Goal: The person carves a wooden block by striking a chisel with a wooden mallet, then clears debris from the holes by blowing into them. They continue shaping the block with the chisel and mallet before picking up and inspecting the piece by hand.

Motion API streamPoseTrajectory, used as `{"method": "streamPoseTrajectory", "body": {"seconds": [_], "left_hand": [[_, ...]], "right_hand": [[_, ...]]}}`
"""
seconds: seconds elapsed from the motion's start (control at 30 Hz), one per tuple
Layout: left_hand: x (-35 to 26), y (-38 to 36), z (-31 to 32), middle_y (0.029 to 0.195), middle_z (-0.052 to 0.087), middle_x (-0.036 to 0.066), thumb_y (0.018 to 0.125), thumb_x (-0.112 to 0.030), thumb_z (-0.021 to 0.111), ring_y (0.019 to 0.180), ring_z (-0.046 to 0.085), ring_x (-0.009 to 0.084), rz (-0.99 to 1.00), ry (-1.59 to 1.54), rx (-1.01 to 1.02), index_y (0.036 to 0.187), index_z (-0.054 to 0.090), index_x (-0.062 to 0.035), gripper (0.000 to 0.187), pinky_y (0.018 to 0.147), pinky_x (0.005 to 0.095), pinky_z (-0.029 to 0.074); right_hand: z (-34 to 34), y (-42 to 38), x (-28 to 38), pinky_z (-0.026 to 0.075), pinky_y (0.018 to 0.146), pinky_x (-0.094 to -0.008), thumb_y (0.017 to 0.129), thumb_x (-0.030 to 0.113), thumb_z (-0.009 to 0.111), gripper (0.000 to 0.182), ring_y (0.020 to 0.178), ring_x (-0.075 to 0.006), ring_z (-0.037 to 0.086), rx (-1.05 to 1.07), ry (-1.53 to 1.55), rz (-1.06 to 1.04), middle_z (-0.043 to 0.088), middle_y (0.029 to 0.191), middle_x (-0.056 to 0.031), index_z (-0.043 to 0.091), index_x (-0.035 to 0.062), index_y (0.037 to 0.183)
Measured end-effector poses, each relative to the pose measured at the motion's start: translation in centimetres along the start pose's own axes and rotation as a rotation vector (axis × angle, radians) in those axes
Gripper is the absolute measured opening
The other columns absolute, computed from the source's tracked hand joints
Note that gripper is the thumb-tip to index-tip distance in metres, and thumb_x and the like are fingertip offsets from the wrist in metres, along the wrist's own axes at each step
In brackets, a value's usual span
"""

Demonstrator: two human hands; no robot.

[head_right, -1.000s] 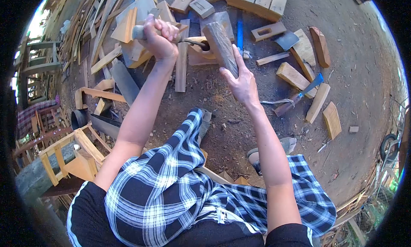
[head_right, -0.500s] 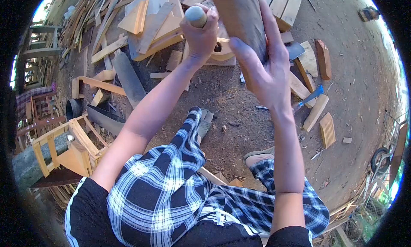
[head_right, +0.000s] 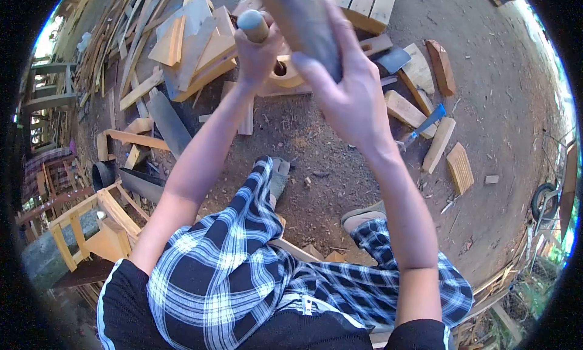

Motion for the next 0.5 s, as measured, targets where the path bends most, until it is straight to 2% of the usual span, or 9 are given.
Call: {"method": "streamPoseTrajectory", "body": {"seconds": [0.07, 0.1, 0.13, 0.2, 0.23, 0.37, 0.4, 0.47, 0.5], "left_hand": [[1.5, 0.1, -0.9, 0.066, 0.061, -0.001, 0.087, -0.006, 0.067, 0.052, 0.055, 0.0053, -0.217, -0.130, 0.020, 0.083, 0.062, -0.0079, 0.007, 0.048, 0.0226, 0.046], [1.8, 0.0, -1.5, 0.057, 0.049, -0.004, 0.089, -0.007, 0.065, 0.044, 0.045, 0.0031, -0.326, -0.217, -0.141, 0.073, 0.053, -0.0122, 0.021, 0.041, 0.0211, 0.038], [1.4, 0.2, -1.5, 0.057, 0.049, -0.004, 0.089, -0.007, 0.065, 0.044, 0.045, 0.0031, -0.326, -0.216, -0.132, 0.073, 0.053, -0.0122, 0.021, 0.041, 0.0211, 0.038], [2.1, 0.0, -3.5, 0.052, 0.039, -0.005, 0.091, -0.011, 0.063, 0.039, 0.037, 0.0049, -0.423, -0.366, -0.438, 0.067, 0.042, -0.0141, 0.032, 0.039, 0.0222, 0.032], [1.4, -0.1, -3.8, 0.049, 0.033, -0.005, 0.092, -0.014, 0.061, 0.037, 0.030, 0.0057, -0.424, -0.341, -0.474, 0.065, 0.036, -0.0152, 0.037, 0.038, 0.0234, 0.029], [1.4, -1.4, -5.2, 0.051, 0.043, -0.003, 0.089, -0.009, 0.066, 0.038, 0.037, 0.0043, -0.350, -0.461, -0.595, 0.073, 0.046, -0.0090, 0.025, 0.037, 0.0229, 0.031], [1.2, -1.4, -5.2, 0.051, 0.043, -0.003, 0.089, -0.009, 0.066, 0.038, 0.037, 0.0043, -0.355, -0.462, -0.593, 0.073, 0.046, -0.0090, 0.025, 0.037, 0.0229, 0.031], [-1.3, -0.4, -4.6, 0.050, 0.034, -0.005, 0.091, -0.011, 0.062, 0.038, 0.030, 0.0060, -0.303, -0.290, -0.435, 0.066, 0.038, -0.0140, 0.035, 0.040, 0.0258, 0.031], [-2.0, 0.1, -4.1, 0.050, 0.036, -0.005, 0.091, -0.011, 0.063, 0.038, 0.031, 0.0058, -0.283, -0.307, -0.352, 0.067, 0.039, -0.0137, 0.033, 0.041, 0.0257, 0.032]], "right_hand": [[0.3, -0.9, -2.2, 0.055, 0.084, -0.0407, 0.087, 0.036, 0.064, 0.076, 0.090, -0.0339, 0.070, -0.091, 0.159, 0.065, 0.067, 0.112, -0.0254, 0.031, 0.0217, 0.154], [1.5, -1.7, -4.3, 0.055, 0.087, -0.0423, 0.087, 0.036, 0.063, 0.075, 0.092, -0.0356, 0.070, -0.016, 0.123, 0.189, 0.065, 0.115, -0.0268, 0.030, 0.0247, 0.154], [2.5, -2.7, -6.4, 0.054, 0.089, -0.0438, 0.088, 0.037, 0.062, 0.075, 0.095, -0.0373, 0.069, 0.051, 0.086, 0.316, 0.064, 0.119, -0.0281, 0.029, 0.0278, 0.154], [5.2, -5.4, -9.8, 0.053, 0.091, -0.0467, 0.087, 0.037, 0.062, 0.076, 0.099, -0.0391, 0.068, 0.274, -0.178, 0.524, 0.061, 0.126, -0.0276, 0.028, 0.0313, 0.154], [6.2, -6.6, -11.2, 0.053, 0.090, -0.0485, 0.085, 0.039, 0.064, 0.079, 0.102, -0.0412, 0.067, 0.278, -0.268, 0.466, 0.062, 0.124, -0.0256, 0.025, 0.0347, 0.154], [7.2, -7.5, -11.6, 0.051, 0.091, -0.0504, 0.085, 0.041, 0.064, 0.082, 0.107, -0.0442, 0.064, 0.260, -0.219, 0.512, 0.064, 0.122, -0.0250, 0.021, 0.0346, 0.155], [7.3, -7.4, -11.9, 0.051, 0.091, -0.0504, 0.085, 0.041, 0.064, 0.082, 0.107, -0.0442, 0.064, 0.258, -0.220, 0.517, 0.064, 0.122, -0.0250, 0.021, 0.0346, 0.155], [7.4, -7.2, -12.5, 0.051, 0.093, -0.0487, 0.087, 0.042, 0.062, 0.080, 0.107, -0.0426, 0.065, 0.261, -0.114, 0.534, 0.062, 0.126, -0.0256, 0.021, 0.0337, 0.155], [7.4, -7.3, -12.8, 0.051, 0.093, -0.0487, 0.087, 0.042, 0.062, 0.080, 0.107, -0.0426, 0.065, 0.263, -0.114, 0.530, 0.062, 0.126, -0.0256, 0.021, 0.0337, 0.155]]}}
Point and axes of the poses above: each hand's wrist, its own y-axis towards the middle knuckle, its own z-axis out of the palm, x = y × z, the point moved 7 cm from there along y, towards the middle knuckle
